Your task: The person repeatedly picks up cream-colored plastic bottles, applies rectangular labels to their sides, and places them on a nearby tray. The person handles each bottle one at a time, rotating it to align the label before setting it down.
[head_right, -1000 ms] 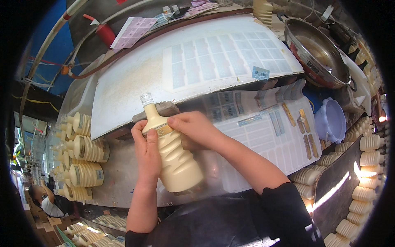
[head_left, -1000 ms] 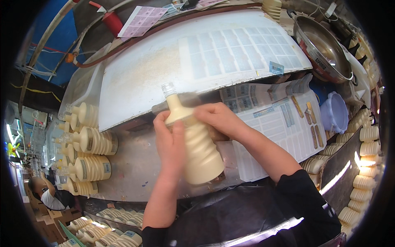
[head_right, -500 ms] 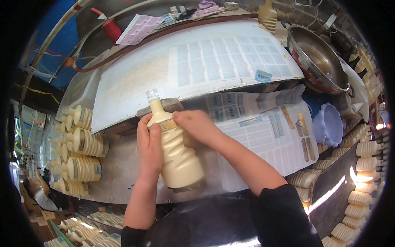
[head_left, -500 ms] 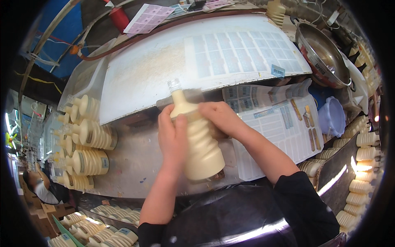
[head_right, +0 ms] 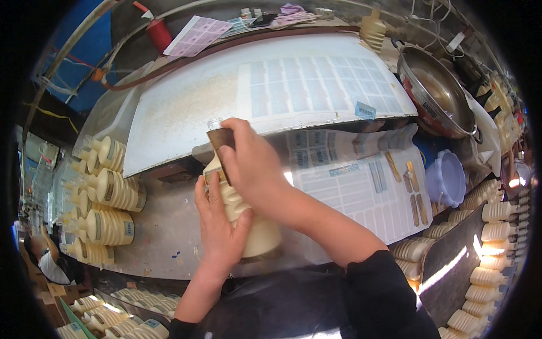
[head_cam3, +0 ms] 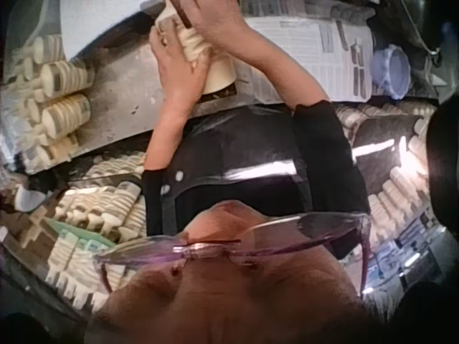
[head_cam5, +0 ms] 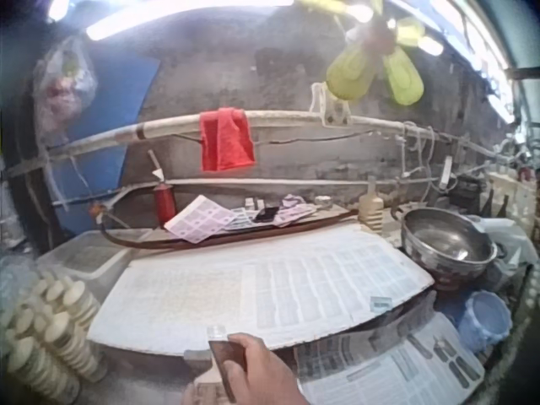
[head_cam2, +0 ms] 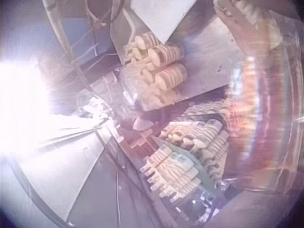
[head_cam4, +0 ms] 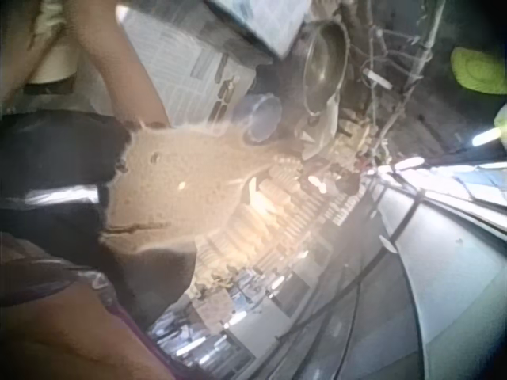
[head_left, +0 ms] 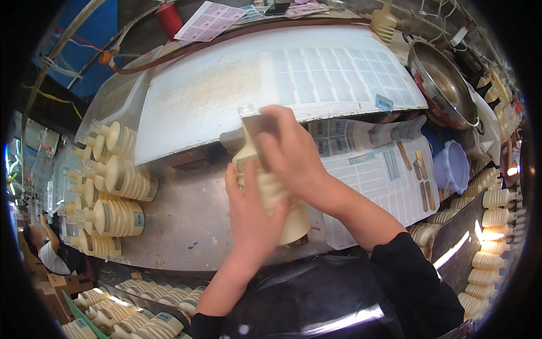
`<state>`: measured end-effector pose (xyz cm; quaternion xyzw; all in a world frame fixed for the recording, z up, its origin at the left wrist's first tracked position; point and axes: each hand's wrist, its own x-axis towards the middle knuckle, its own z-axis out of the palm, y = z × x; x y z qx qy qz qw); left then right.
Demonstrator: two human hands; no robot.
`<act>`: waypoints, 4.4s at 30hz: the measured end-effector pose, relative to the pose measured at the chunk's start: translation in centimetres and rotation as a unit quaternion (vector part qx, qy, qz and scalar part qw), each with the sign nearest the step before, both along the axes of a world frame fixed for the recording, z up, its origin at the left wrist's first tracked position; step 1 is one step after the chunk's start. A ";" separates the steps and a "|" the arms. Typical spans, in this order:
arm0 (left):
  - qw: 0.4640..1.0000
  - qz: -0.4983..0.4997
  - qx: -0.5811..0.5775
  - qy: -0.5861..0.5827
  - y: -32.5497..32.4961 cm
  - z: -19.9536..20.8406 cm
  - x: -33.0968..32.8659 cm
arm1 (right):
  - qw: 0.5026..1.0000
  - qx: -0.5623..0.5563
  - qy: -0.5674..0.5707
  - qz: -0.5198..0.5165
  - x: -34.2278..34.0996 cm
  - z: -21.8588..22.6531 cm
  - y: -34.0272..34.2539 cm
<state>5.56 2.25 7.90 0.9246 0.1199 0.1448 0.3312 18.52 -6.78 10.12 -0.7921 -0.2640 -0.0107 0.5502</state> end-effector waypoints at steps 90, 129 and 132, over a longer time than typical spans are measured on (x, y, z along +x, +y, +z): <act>0.954 0.018 -0.284 -0.096 -1.9 -4.2 -3.5 | 0.887 -0.341 -0.241 -0.196 4.3 -9.5 -24.7; 0.908 0.030 -0.397 -0.128 -0.8 -6.9 -8.2 | 0.961 -0.187 0.169 0.109 -5.8 5.0 -11.6; 0.867 0.000 -0.477 -0.144 -0.4 -6.7 -8.0 | 0.935 -0.052 0.331 0.114 -8.3 4.1 -10.0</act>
